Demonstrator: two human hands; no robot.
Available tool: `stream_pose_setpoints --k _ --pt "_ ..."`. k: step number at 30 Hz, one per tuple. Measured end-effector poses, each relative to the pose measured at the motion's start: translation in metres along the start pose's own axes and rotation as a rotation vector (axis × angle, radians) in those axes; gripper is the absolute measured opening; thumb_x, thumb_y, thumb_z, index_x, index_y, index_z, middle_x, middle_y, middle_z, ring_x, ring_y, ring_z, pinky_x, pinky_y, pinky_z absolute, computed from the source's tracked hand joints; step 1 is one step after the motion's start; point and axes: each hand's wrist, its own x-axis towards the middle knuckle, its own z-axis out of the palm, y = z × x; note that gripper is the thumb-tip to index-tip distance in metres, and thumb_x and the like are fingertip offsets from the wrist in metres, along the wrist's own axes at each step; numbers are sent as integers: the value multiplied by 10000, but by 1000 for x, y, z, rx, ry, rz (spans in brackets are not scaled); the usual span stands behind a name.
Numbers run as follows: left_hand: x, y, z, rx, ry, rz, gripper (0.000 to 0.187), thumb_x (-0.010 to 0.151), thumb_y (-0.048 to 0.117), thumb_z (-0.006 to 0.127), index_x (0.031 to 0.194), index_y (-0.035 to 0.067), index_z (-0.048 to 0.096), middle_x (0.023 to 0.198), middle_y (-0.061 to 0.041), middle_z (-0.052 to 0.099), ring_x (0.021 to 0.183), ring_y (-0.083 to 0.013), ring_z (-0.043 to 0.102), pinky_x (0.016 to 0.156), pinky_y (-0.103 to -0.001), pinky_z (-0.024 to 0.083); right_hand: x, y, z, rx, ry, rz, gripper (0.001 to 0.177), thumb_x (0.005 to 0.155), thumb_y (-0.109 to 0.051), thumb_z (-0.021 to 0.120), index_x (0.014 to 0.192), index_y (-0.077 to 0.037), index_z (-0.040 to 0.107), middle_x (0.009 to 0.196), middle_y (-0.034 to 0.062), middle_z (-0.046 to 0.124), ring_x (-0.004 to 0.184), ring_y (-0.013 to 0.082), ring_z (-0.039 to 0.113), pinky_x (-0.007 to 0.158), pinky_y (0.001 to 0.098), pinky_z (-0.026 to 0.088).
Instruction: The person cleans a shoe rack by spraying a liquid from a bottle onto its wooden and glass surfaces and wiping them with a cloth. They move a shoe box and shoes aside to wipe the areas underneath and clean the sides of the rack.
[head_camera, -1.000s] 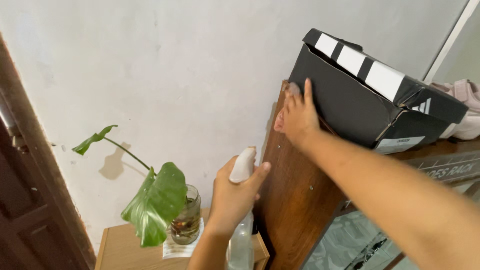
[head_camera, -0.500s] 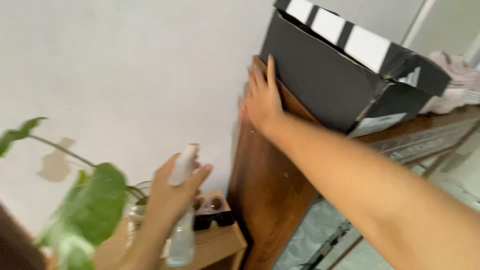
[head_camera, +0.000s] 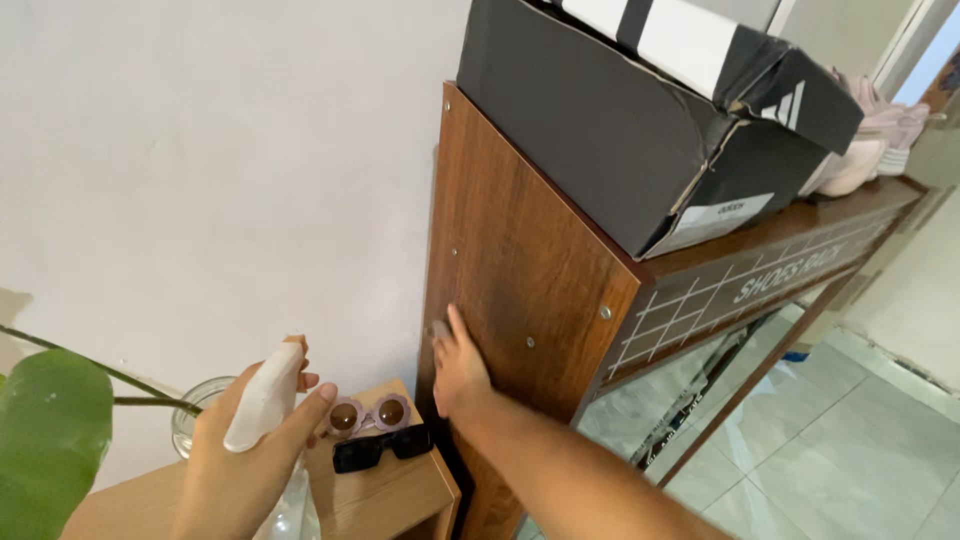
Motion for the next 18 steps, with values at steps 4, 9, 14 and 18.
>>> stream_pose_setpoints --k 4,9,14,18 --pt "-6 0 3 -41 51 102 522 780 201 772 1277 74 673 1067 -78 742 870 -143 717 706 -304 590 -4 74 -43 -32 314 346 605 1061 -455 384 1576 -140 351 1671 200 171 1542 390 83 1090 757 -149" --pt "-7 10 11 110 93 33 546 813 228 795 1326 95 664 1142 -83 734 988 -181 698 838 -349 543 -20 169 -99 -99 470 634 959 836 -498 700 1641 -274 228 1691 280 175 1557 474 72 1131 726 -114" --pt "4 15 23 244 102 15 530 863 238 784 1350 81 644 1156 -102 718 986 -225 697 829 -389 555 -61 92 -50 -205 317 370 768 900 -350 712 1544 -83 390 1645 268 146 1505 528 89 1107 748 -14" --pt "9 12 33 189 88 144 562 855 236 788 1379 94 641 1149 -80 714 1002 -175 678 819 -358 543 -97 26 -7 -162 181 109 673 936 -366 677 1506 -80 463 1686 253 82 1502 514 48 1107 734 -48"
